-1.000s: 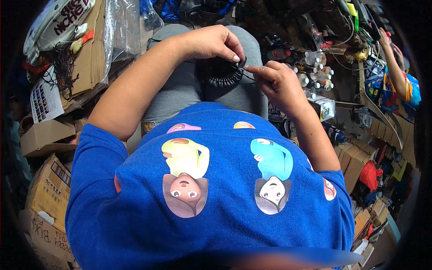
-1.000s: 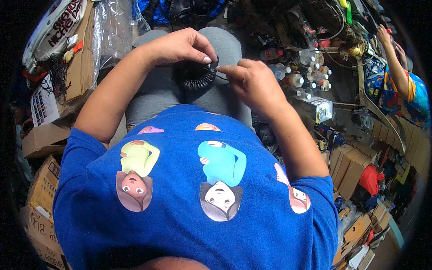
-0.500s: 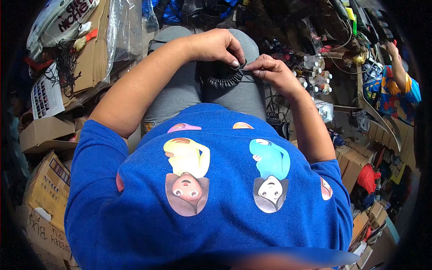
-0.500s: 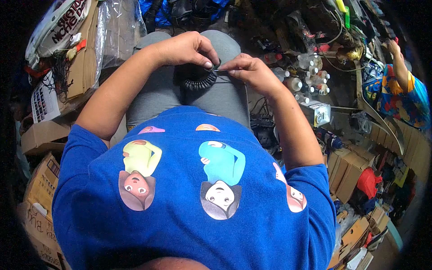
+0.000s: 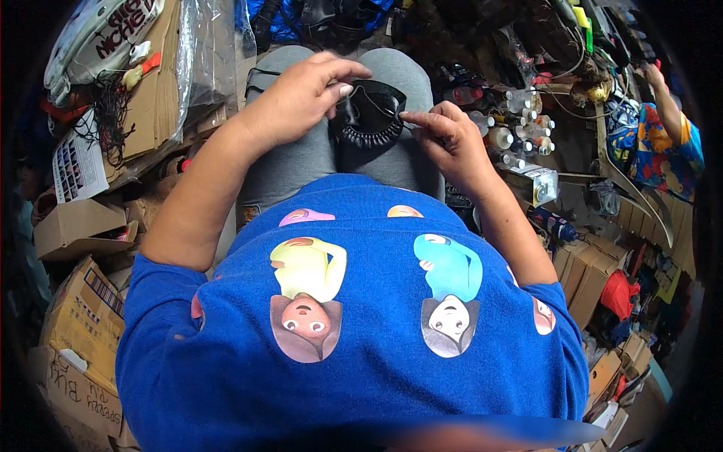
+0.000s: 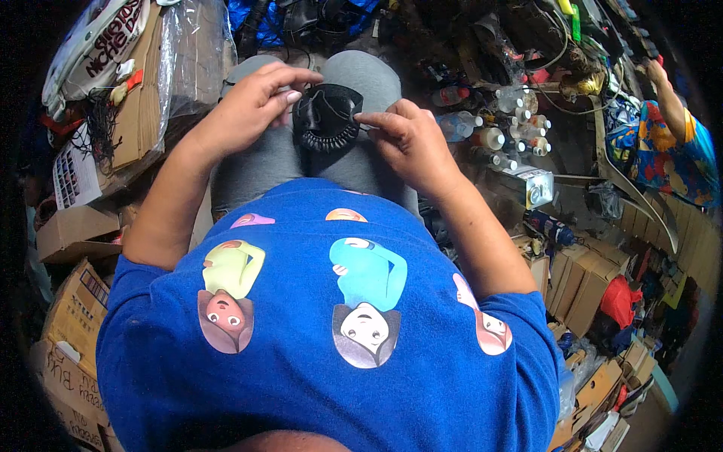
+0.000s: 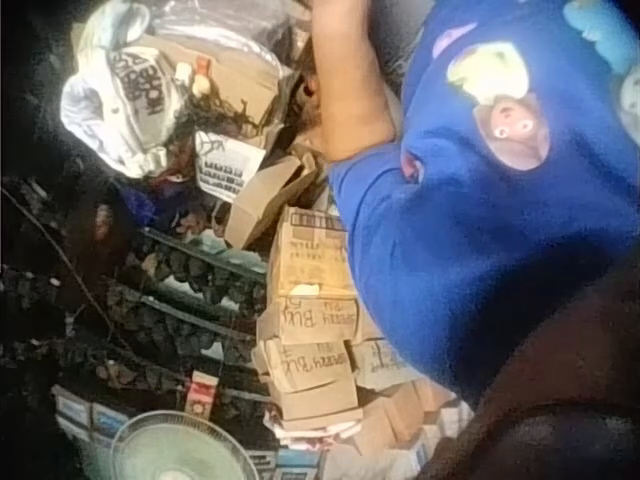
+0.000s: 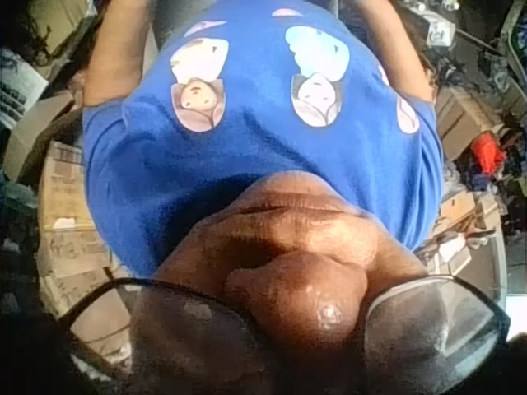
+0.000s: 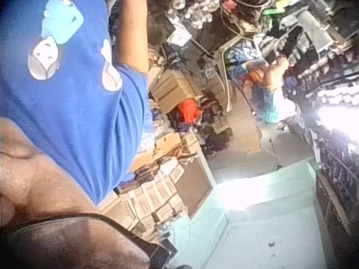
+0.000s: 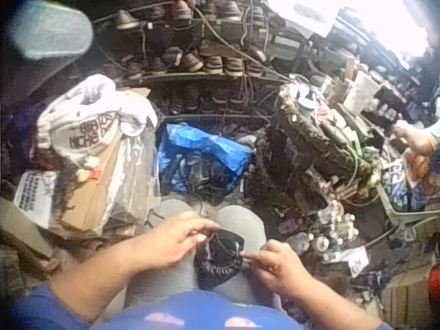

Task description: Hand-stitching the edge of a black shoe sole component using a needle and thread.

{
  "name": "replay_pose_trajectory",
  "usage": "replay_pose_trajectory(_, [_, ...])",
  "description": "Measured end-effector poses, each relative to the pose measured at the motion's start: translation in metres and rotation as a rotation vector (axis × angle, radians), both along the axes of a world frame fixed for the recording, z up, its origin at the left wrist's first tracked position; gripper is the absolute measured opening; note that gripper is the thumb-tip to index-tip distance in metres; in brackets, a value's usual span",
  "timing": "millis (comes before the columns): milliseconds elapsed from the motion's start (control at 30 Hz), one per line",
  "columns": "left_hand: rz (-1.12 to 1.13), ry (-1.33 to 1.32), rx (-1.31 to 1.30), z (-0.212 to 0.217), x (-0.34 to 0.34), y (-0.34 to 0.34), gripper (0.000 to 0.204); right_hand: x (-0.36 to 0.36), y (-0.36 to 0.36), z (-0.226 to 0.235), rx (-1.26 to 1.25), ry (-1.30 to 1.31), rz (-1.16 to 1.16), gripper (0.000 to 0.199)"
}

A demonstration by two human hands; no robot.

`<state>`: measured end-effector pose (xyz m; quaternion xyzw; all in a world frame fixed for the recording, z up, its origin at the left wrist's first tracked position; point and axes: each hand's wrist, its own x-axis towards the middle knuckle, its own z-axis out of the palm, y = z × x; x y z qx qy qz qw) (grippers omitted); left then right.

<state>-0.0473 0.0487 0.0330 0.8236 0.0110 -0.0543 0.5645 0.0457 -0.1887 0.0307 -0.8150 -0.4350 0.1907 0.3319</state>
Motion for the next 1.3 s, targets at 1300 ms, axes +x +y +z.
replay_pose_trajectory(1300, [0.067,-0.297,0.207,-0.040,-0.005,-0.021,0.025,0.035,-0.003,-0.011,-0.098,0.478,0.046,0.030])
